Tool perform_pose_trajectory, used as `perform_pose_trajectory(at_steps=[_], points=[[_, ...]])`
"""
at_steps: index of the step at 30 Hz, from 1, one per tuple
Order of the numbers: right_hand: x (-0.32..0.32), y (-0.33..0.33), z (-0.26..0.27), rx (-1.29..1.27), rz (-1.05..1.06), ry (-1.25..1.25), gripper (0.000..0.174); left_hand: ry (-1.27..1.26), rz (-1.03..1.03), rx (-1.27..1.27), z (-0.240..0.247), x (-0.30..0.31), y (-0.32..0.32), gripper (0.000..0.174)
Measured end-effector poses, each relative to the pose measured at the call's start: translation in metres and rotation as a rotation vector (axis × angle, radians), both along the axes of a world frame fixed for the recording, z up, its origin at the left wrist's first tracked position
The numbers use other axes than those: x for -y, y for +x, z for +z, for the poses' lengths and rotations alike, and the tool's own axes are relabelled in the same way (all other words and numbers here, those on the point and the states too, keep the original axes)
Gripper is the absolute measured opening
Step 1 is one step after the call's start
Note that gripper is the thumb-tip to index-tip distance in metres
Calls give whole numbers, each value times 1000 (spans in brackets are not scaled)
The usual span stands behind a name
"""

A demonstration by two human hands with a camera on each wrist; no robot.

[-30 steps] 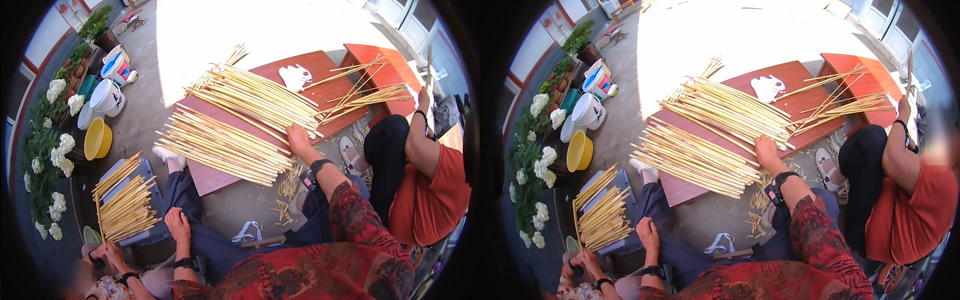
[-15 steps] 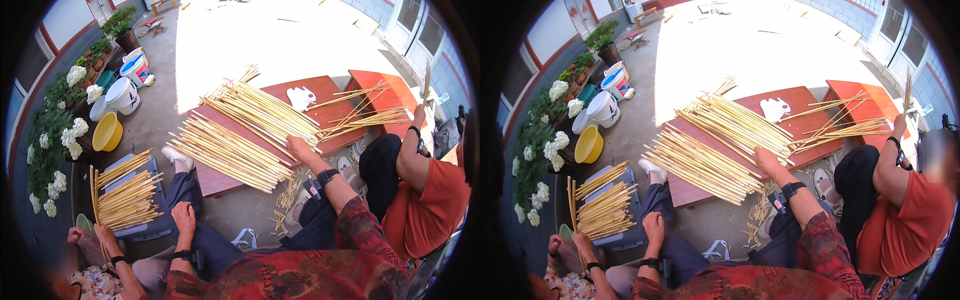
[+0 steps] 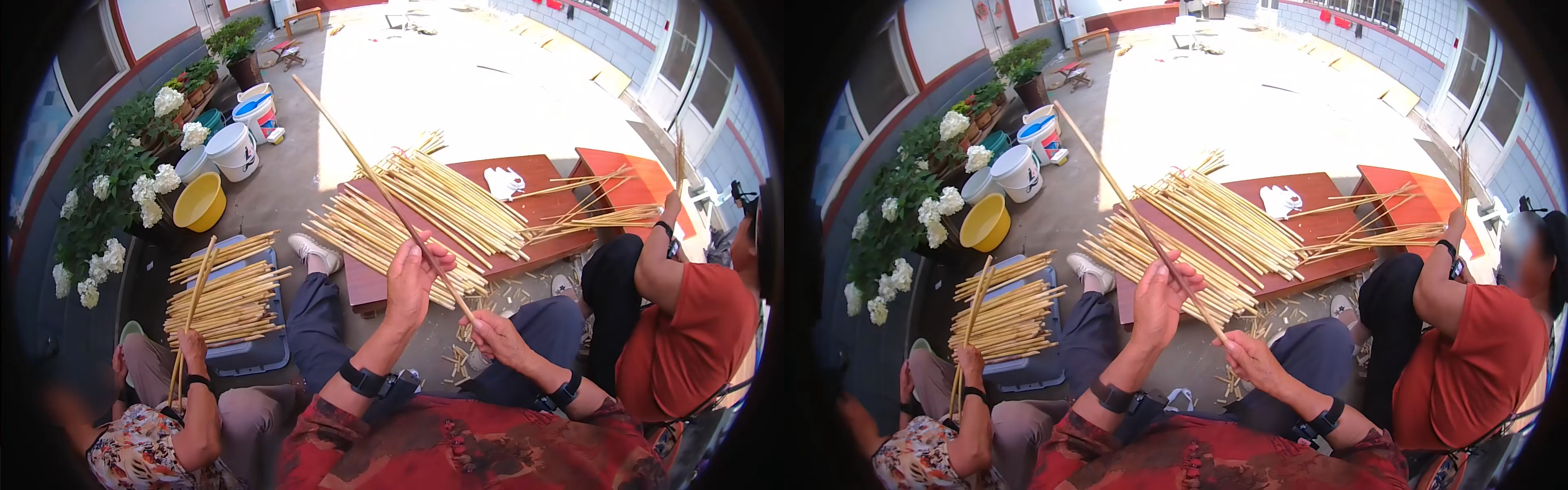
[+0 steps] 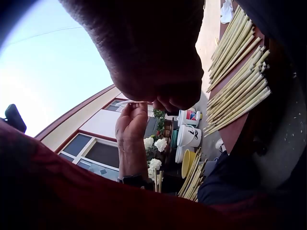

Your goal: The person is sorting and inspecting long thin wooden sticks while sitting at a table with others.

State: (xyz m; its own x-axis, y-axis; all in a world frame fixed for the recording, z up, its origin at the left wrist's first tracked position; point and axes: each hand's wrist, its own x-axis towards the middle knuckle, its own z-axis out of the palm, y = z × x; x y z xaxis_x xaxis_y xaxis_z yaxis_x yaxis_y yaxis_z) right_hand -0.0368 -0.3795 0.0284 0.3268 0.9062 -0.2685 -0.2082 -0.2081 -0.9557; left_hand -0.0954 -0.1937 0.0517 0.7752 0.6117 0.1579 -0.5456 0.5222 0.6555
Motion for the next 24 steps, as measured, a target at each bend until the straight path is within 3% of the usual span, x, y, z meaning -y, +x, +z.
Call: perform_pose_trajectory(at_steps=[9, 15, 20, 24], points=[[31, -21, -8, 242, 143, -117, 25, 38, 115, -3, 25, -9, -45, 29], [36, -24, -1, 523, 79, -111, 18, 92, 186, -1, 35, -11, -55, 32], [27, -27, 9, 479, 47, -58, 16, 82, 1, -43, 24, 29, -44, 32], [22, -25, 10, 461, 35, -28, 15, 109, -31, -73, 10, 46, -42, 31]])
